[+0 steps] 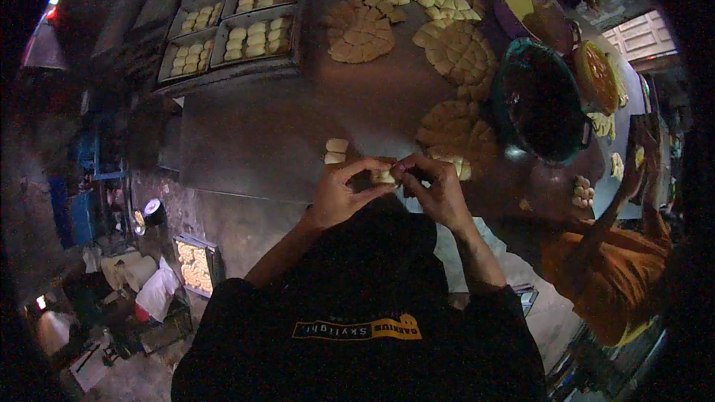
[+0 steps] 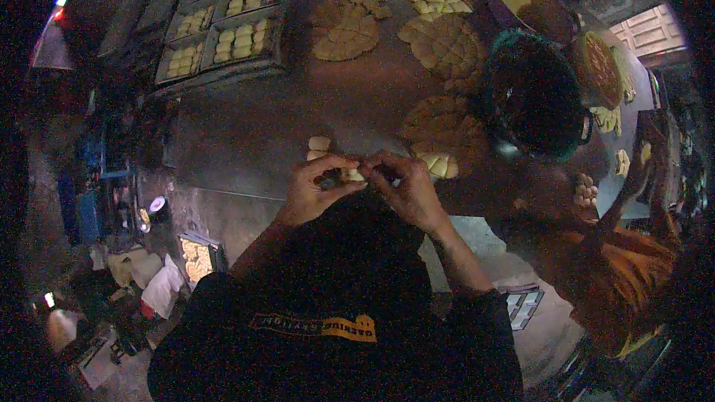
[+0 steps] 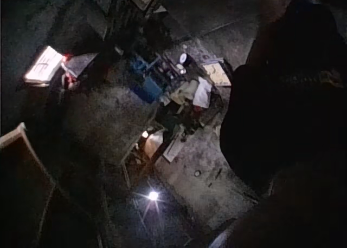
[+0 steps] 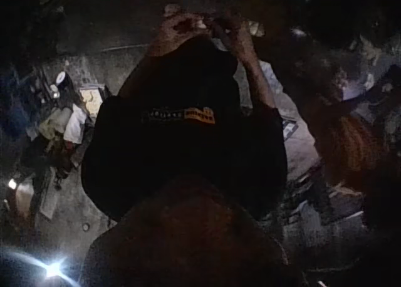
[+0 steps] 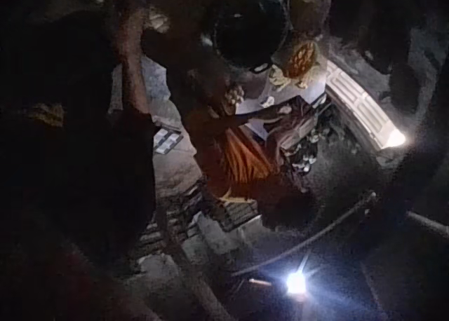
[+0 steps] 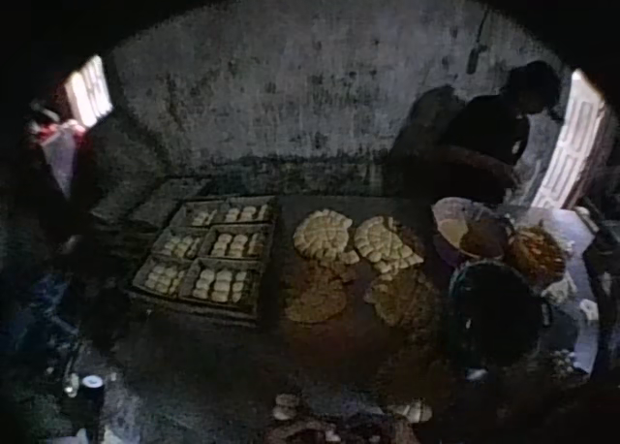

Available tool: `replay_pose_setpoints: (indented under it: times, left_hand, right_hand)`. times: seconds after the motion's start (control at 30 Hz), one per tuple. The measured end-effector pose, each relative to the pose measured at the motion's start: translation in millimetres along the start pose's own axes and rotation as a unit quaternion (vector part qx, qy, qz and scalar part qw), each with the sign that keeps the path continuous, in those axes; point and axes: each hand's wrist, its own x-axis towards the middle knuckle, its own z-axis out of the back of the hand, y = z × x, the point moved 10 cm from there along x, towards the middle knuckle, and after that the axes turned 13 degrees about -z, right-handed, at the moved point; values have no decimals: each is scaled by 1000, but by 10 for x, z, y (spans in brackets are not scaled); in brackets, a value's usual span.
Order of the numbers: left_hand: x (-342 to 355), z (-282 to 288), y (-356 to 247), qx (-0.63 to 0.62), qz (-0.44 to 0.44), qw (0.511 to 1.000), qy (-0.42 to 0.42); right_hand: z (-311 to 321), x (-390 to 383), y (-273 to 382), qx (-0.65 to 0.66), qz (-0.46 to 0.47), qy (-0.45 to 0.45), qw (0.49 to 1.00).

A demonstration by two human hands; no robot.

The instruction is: The person prepares bread dough by hand, portioning small pieces, filling them from a container, and placing the shaped dough onto baking trays on a work table.

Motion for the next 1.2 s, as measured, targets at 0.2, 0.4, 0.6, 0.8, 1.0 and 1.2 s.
replay_pose_setpoints:
  times: [0.2,0.4,0.6,0.8,1.0,1.2]
  left_hand:
    - [-231,-171,624,-155,188,959,-146]
    - [-376,-684,636,-414,350,826,-154]
    - [-254,-531,489,-265,204,940,-69]
    - [-150,-507,272,-43,122,990,62]
    - [-582,-262,902,-277,234,929,-71]
    - [-639,410,699,30,73,987,-142]
  right_hand:
    - [231,-104,187,-134,123,-57,982]
    - [290,-7,1,-91,117,12,989]
    - [166,-12,9,-49,147,124,980]
    - [-27,0,-142,-102,126,82,983]
    - [-345,-368,432,-221,281,-57,932]
    - [-1039,-35,100,-277,244,10,930]
